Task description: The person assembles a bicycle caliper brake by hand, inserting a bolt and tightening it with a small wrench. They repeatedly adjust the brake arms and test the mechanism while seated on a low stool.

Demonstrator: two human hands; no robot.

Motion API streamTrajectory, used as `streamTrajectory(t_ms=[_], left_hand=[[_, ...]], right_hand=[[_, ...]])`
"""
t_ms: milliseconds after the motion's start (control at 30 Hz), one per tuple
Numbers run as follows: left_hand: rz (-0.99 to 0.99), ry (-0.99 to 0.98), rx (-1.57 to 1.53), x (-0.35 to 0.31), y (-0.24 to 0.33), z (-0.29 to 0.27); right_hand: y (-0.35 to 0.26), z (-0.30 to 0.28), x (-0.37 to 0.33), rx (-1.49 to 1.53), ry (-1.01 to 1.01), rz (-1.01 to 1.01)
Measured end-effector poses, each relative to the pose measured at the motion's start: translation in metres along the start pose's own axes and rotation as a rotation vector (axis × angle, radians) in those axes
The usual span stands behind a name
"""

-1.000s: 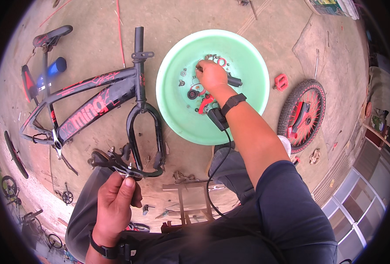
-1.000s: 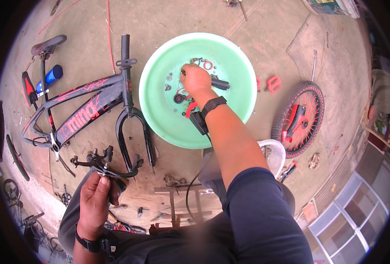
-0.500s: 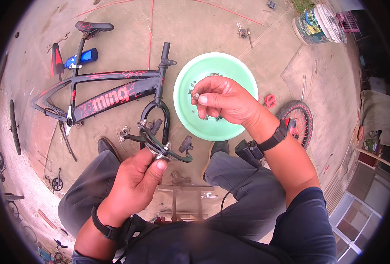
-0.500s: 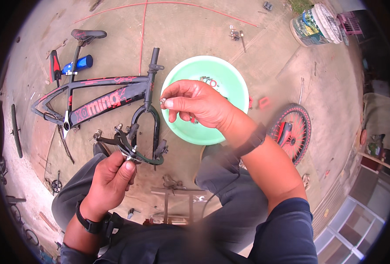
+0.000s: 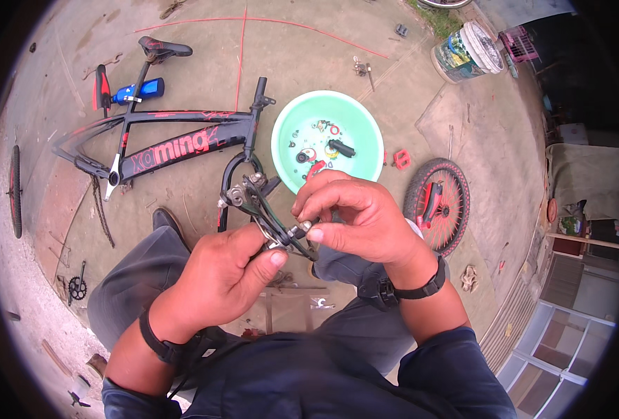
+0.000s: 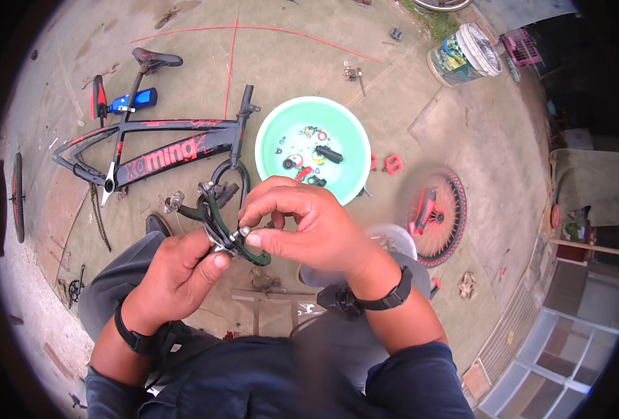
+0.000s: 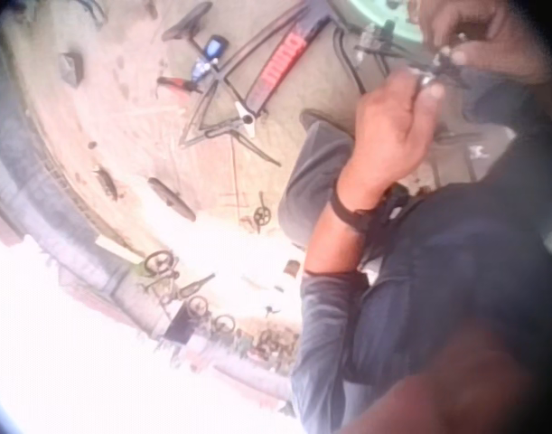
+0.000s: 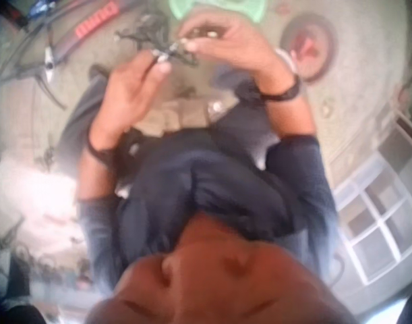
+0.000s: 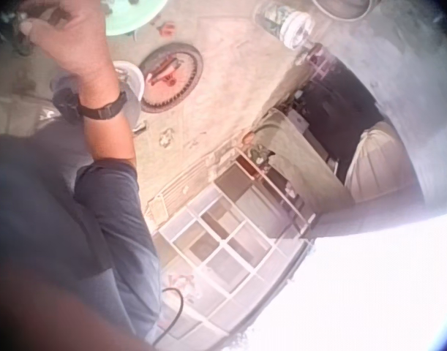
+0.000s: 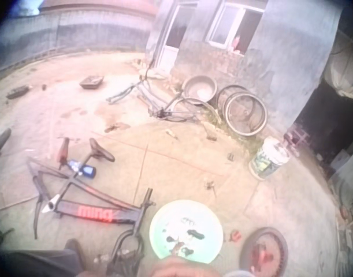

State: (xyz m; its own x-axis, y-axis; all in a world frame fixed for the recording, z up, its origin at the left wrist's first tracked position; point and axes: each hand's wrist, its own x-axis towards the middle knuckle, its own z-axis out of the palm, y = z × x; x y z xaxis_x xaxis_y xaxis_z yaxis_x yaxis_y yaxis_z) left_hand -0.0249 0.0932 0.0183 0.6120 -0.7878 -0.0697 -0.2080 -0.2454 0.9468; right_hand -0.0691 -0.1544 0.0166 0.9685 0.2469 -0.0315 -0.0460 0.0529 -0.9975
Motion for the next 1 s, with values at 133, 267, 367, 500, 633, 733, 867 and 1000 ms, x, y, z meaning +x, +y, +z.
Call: streamTrajectory(t_ms=[133, 267, 367, 500, 633, 733, 867, 1000], left_hand=[[-0.003, 0.022, -0.032, -0.0016, 0.0049, -0.0016], [-0.003, 0.025, -0.041, 0.0001, 0.0043, -0.0022], [-0.007, 0.01, -0.041, 0.0021, 0.001, -0.0024], [-0.014, -0.019, -0.08, 0.0039, -0.0024, -0.0028], [-0.021, -0.035, -0.189, 0.0045, -0.0009, -0.0017], [-0.052, -0.072, -0.246, 0.0043, 0.0003, -0.0037], [-0.078, -0.1, -0.276, 0.0032, 0.0003, -0.0055], [-0.066, -0.104, -0.234, 0.0032, -0.001, -0.0056]], right_hand=[[0.0025, 0.0055, 0.0008, -0.095, 0.0, -0.048], [0.0059, 0.0059, 0.0043, -0.105, 0.001, -0.053], [0.0051, 0.0034, 0.0052, -0.124, 0.002, -0.044], [0.0026, -0.0006, 0.0034, -0.2, -0.007, -0.061], [0.0063, -0.0023, 0.0058, -0.177, -0.028, -0.121], [0.0074, -0.0031, 0.0043, -0.152, -0.038, -0.083], [0.0092, -0.0023, 0.004, -0.156, -0.041, -0.112], [0.0098, -0.0011, 0.0029, -0.147, -0.034, -0.098]])
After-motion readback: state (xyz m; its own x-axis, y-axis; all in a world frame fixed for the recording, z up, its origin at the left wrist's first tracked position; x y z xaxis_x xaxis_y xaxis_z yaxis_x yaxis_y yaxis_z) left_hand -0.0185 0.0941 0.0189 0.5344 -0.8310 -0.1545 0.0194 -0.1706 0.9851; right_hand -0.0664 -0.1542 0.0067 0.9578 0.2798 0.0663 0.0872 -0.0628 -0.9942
